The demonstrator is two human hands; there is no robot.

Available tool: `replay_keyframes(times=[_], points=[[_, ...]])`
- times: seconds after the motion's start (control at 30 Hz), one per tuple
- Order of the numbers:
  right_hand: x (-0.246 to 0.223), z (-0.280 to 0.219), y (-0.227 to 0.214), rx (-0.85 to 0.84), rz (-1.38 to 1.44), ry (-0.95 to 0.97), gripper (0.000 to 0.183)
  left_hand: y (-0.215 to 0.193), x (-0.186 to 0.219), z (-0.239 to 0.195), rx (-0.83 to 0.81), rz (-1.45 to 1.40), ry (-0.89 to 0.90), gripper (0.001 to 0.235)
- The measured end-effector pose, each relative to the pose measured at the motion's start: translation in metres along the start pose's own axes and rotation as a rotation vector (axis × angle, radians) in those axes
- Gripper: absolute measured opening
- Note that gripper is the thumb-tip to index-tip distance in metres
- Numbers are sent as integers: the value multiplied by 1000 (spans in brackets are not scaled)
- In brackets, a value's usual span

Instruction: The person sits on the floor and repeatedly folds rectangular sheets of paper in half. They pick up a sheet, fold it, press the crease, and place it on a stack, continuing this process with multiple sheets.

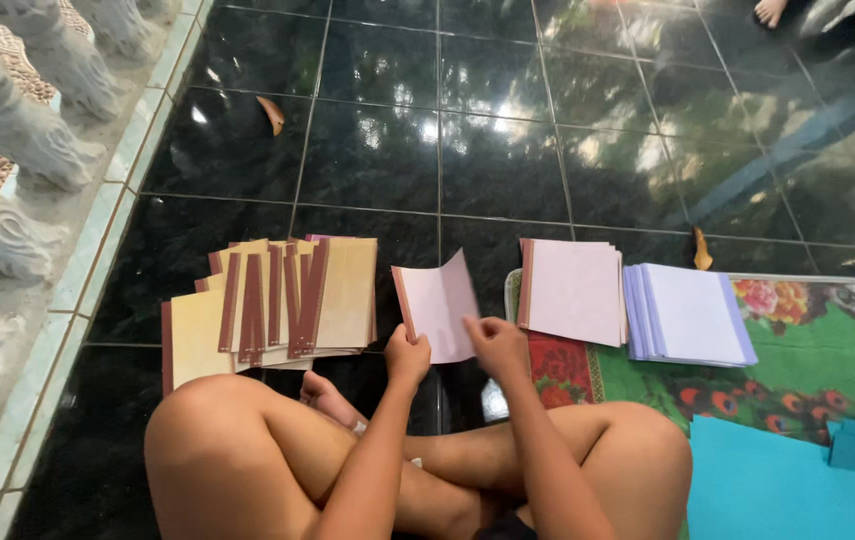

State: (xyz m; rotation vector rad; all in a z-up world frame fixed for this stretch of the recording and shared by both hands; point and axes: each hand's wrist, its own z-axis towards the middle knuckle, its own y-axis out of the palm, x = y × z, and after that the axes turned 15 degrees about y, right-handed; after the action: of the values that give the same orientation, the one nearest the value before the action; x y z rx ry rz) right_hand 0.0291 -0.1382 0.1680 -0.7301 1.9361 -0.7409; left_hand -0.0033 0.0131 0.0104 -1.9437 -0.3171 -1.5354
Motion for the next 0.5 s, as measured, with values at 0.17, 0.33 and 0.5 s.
replay_keyframes(times=[0.17,0.33,0.5], points=[[17,12,47,-128,14,-382,48,-32,81,-24,-211,-144,-119,71],[41,52,79,-61,-291,-325,18,-18,52,-37,-417,161,124,49],[39,50,63,-2,-699,-411,69,-27,71,-47,-857,51,-172,42]])
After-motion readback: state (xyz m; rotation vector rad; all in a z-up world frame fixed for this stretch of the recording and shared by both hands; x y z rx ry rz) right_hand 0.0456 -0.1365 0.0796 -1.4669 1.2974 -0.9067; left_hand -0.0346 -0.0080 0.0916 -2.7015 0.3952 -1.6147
